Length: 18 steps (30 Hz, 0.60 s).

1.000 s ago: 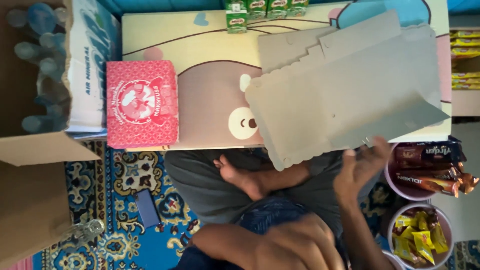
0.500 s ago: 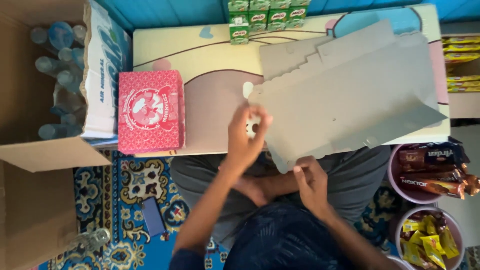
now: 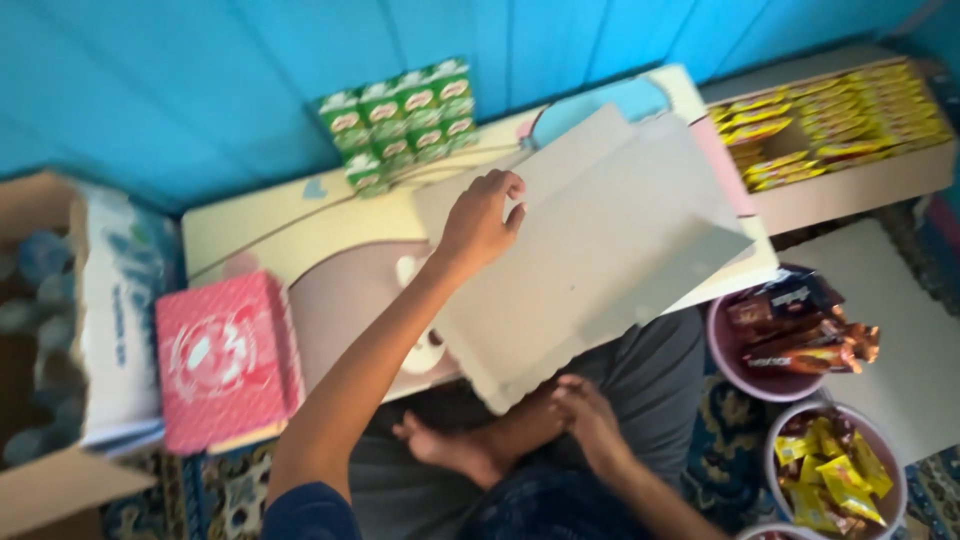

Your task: Folding and assembling a cardboard box template by hand on a low table.

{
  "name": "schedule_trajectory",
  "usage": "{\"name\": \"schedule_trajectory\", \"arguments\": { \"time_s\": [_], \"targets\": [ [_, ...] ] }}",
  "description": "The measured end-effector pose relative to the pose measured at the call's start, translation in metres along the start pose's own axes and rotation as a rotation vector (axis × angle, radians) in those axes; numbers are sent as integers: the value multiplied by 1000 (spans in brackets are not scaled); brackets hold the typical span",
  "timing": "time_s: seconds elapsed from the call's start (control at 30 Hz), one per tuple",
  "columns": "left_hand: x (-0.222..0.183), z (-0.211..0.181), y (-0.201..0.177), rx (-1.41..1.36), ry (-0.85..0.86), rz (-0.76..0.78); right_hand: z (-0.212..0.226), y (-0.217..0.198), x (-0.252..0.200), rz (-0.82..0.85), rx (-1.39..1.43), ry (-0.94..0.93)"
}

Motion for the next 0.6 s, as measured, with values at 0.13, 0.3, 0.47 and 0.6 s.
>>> {"name": "schedule_trajectory", "arguments": {
  "time_s": [0.13,0.3,0.47,0.6],
  "targets": [
    [38,20,54,154,12,116,14,22,-5,9,21,128],
    [79,33,94,325,34,147,10,27,9,61,-26,158],
    [111,67,136,439,-57,209,-8,18,34,100,-29,210],
    [122,86,157,377,-131,236,-15,14,52,128,-57,207]
  ]
}}
Point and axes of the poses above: each hand's wrist, its own x-axis towards the middle knuckle, its own y-axis out of the palm, z = x × y, the point moved 3 cm from there along x, towards the middle knuckle, and after that the axes turned 2 degrees about -y, right-handed, at the moved point
